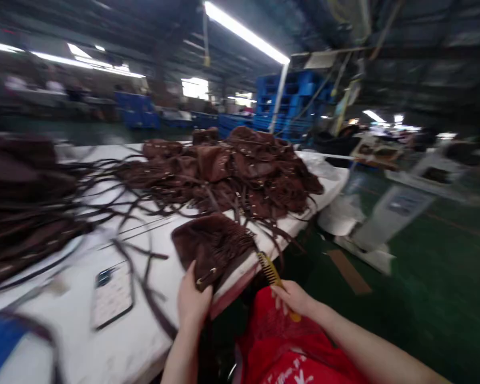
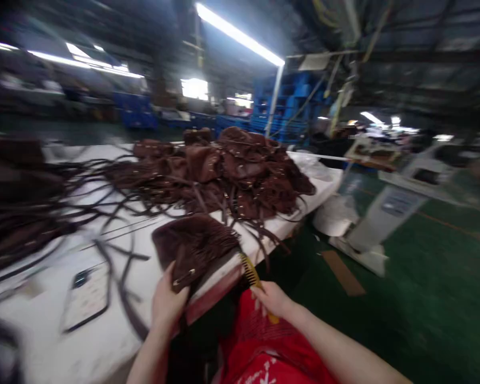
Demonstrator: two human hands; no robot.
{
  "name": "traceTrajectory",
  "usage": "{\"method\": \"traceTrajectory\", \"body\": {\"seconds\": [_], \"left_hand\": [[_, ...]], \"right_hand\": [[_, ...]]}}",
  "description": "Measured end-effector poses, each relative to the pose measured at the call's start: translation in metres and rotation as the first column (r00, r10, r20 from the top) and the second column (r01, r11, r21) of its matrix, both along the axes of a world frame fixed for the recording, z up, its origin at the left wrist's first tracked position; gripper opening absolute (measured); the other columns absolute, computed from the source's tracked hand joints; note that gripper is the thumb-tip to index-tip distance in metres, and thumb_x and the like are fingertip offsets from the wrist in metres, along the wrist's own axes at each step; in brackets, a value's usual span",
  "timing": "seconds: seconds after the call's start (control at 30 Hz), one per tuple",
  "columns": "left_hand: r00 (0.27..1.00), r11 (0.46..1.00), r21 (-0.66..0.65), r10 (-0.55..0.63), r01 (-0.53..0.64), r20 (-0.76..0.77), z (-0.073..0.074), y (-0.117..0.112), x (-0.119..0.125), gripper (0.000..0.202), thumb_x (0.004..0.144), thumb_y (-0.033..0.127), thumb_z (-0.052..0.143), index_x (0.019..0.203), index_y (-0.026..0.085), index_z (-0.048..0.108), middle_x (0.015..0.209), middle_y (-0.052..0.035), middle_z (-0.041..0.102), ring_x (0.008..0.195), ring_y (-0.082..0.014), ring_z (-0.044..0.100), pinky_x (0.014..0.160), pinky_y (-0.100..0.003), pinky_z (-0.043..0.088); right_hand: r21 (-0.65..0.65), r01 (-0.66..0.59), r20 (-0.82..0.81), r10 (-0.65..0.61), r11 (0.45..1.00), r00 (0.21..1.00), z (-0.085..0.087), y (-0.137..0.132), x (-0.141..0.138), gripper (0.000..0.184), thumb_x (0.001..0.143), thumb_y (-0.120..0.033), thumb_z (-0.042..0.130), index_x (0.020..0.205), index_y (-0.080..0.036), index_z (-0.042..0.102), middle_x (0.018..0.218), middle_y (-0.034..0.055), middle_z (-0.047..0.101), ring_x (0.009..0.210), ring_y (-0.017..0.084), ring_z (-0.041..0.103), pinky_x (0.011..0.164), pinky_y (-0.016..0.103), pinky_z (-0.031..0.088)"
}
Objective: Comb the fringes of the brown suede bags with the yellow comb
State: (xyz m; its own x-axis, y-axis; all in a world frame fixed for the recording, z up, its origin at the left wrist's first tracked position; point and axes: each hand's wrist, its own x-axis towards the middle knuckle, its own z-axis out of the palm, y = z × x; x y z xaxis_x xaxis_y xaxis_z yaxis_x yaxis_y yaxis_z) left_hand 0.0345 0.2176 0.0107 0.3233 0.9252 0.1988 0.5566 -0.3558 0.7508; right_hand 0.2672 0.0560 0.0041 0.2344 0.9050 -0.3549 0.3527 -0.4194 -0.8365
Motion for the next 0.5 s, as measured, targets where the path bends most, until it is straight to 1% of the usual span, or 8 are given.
{"method": "traceTrajectory", "body": {"seconds": [0.03,0.1,0.2,0.27,0.3,0.33,0.4,0.5], "left_hand": [[0.999,0.999,-0.017,0.052,-0.052,0.004,0.003,-0.001,-0.019,0.057,0.08,0.022,0.06,0.133,0.016,0.041,0.119,-0.0125,0.056,0.105,-0.0228,0.057,0.092,-0.04,0.047],[0.997,0.997,-0.076,0.034,-0.029,0.075,0.011,-0.005,-0.041,0.07,0.072,0.017,0.06,0.138,0.014,0.036,0.124,-0.0132,0.055,0.113,-0.0239,0.054,0.099,-0.038,0.042],[0.975,0.966,-0.242,-0.042,0.096,0.219,0.022,-0.009,-0.054,0.066,0.072,0.017,0.051,0.137,0.016,0.038,0.135,-0.0102,0.049,0.117,-0.0236,0.052,0.097,-0.037,0.044],[0.975,0.943,-0.324,0.004,0.07,0.223,0.026,-0.01,-0.06,0.064,0.072,0.013,0.044,0.136,0.018,0.042,0.134,-0.0082,0.051,0.115,-0.022,0.054,0.092,-0.035,0.048],[0.982,0.947,-0.322,0.038,0.025,0.187,0.028,-0.01,-0.063,0.063,0.071,0.012,0.041,0.134,0.018,0.044,0.132,-0.0082,0.053,0.112,-0.0213,0.055,0.091,-0.035,0.048],[0.989,0.958,-0.285,0.072,-0.033,0.128,0.03,-0.01,-0.066,0.062,0.071,0.011,0.041,0.132,0.017,0.046,0.128,-0.0092,0.055,0.11,-0.021,0.056,0.091,-0.035,0.047],[0.989,0.979,-0.139,0.146,-0.148,-0.022,0.034,-0.016,-0.072,0.055,0.072,0.013,0.043,0.127,0.013,0.049,0.122,-0.0123,0.058,0.102,-0.021,0.06,0.09,-0.036,0.047],[0.936,0.953,0.061,0.302,-0.295,-0.18,0.045,-0.041,-0.076,0.038,0.079,0.023,0.045,0.115,0.013,0.055,0.108,-0.012,0.062,0.085,-0.0203,0.062,0.081,-0.034,0.048]], "right_hand": [[0.036,-0.017,-0.018,0.018,0.999,1.0,-0.006,0.01,0.004,0.042,0.087,-0.056,0.038,0.08,-0.016,0.051,0.056,-0.0023,0.061,0.034,0.008,0.05,0.034,0.018,0.032],[0.09,-0.065,-0.054,0.07,0.994,0.996,-0.013,0.024,0.006,0.044,0.085,-0.058,0.039,0.079,-0.016,0.051,0.058,-0.0007,0.063,0.034,0.008,0.05,0.034,0.018,0.032],[0.126,-0.097,-0.131,0.114,0.987,0.985,-0.018,0.034,-0.002,0.045,0.084,-0.059,0.039,0.08,-0.016,0.052,0.059,0.0001,0.064,0.034,0.009,0.051,0.034,0.019,0.032],[0.133,-0.083,-0.183,0.107,0.988,0.977,-0.021,0.036,-0.008,0.046,0.083,-0.06,0.04,0.081,-0.016,0.052,0.058,0.0002,0.064,0.034,0.01,0.052,0.035,0.019,0.032],[0.135,-0.068,-0.202,0.095,0.989,0.975,-0.024,0.036,-0.01,0.046,0.083,-0.061,0.04,0.081,-0.016,0.052,0.058,0.0003,0.064,0.034,0.01,0.052,0.035,0.019,0.032],[0.134,-0.054,-0.215,0.082,0.989,0.973,-0.026,0.035,-0.011,0.047,0.082,-0.061,0.04,0.081,-0.016,0.052,0.058,0.0004,0.064,0.035,0.011,0.053,0.035,0.02,0.032],[0.132,-0.043,-0.223,0.072,0.99,0.972,-0.032,0.03,-0.011,0.046,0.082,-0.061,0.041,0.082,-0.016,0.052,0.058,0.0006,0.064,0.036,0.011,0.054,0.037,0.02,0.034],[0.12,-0.106,-0.156,0.124,0.987,0.98,-0.034,0.018,-0.005,0.045,0.084,-0.06,0.041,0.082,-0.017,0.055,0.059,0.0003,0.064,0.042,0.013,0.056,0.043,0.023,0.04]]}}
